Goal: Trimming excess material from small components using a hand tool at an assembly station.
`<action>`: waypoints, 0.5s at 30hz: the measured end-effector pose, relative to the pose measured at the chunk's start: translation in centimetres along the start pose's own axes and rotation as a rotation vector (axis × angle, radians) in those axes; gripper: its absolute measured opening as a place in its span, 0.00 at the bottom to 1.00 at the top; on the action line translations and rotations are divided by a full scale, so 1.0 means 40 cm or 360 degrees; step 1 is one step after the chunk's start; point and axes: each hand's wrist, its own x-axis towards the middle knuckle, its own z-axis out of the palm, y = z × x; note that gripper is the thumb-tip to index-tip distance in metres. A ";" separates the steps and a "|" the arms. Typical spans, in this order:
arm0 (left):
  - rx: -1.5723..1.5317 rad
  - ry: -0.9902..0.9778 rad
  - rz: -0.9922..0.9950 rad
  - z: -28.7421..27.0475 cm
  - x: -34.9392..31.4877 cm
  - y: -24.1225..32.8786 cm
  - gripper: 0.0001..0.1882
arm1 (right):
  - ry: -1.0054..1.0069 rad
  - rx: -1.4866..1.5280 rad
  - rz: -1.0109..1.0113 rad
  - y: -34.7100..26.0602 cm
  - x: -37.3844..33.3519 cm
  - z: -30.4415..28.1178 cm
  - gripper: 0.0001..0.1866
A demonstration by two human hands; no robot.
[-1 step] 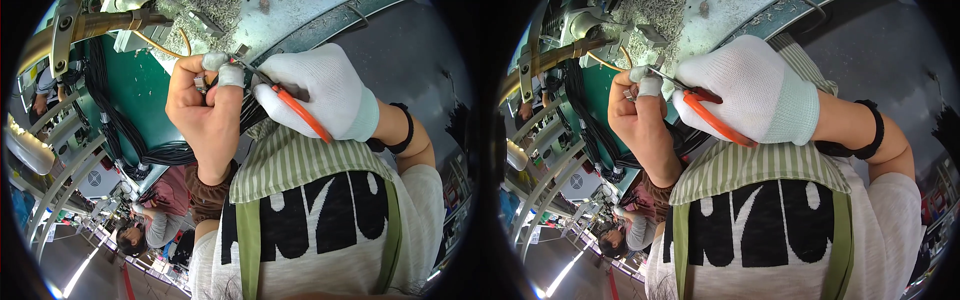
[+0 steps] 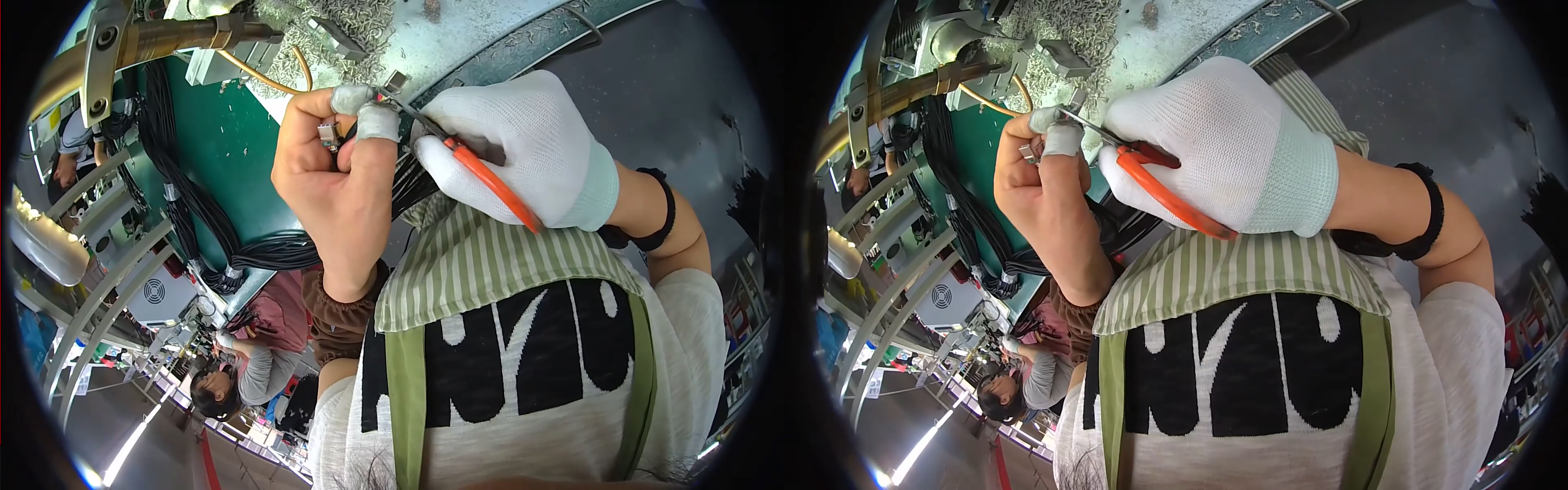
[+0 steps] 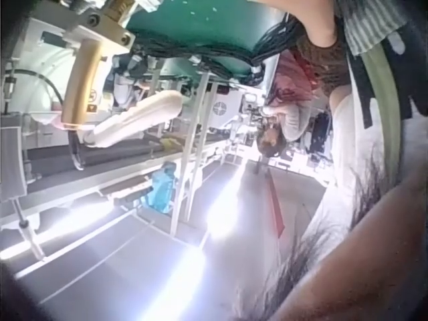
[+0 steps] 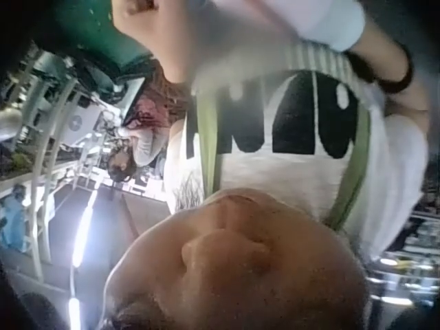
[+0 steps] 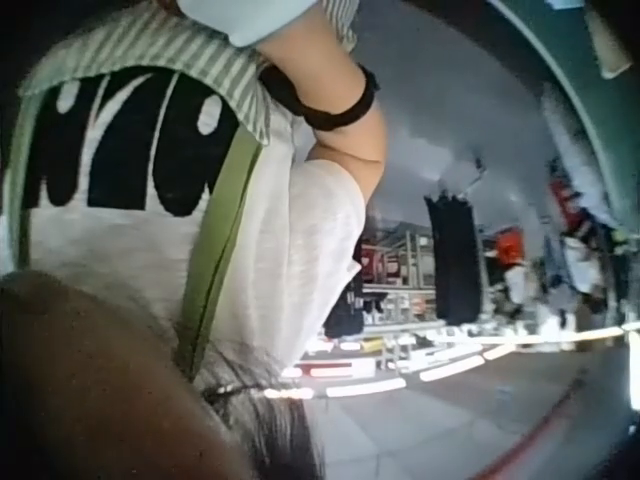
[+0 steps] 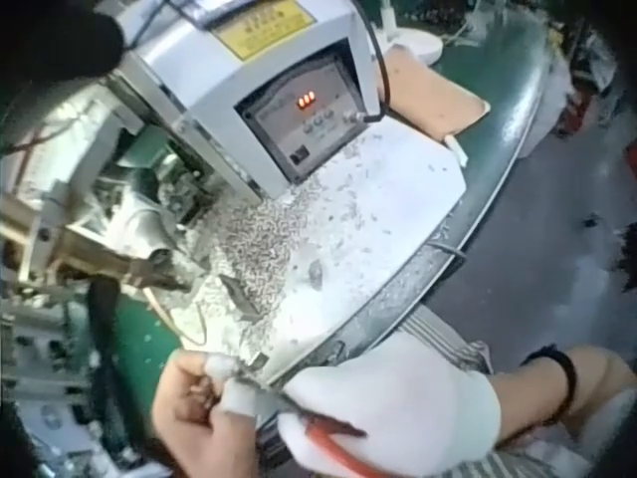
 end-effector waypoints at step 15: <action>-0.0002 -0.0053 -0.0021 0.025 -0.007 -0.007 0.07 | 0.0157 -0.0560 -0.0046 0.036 -0.011 0.022 0.07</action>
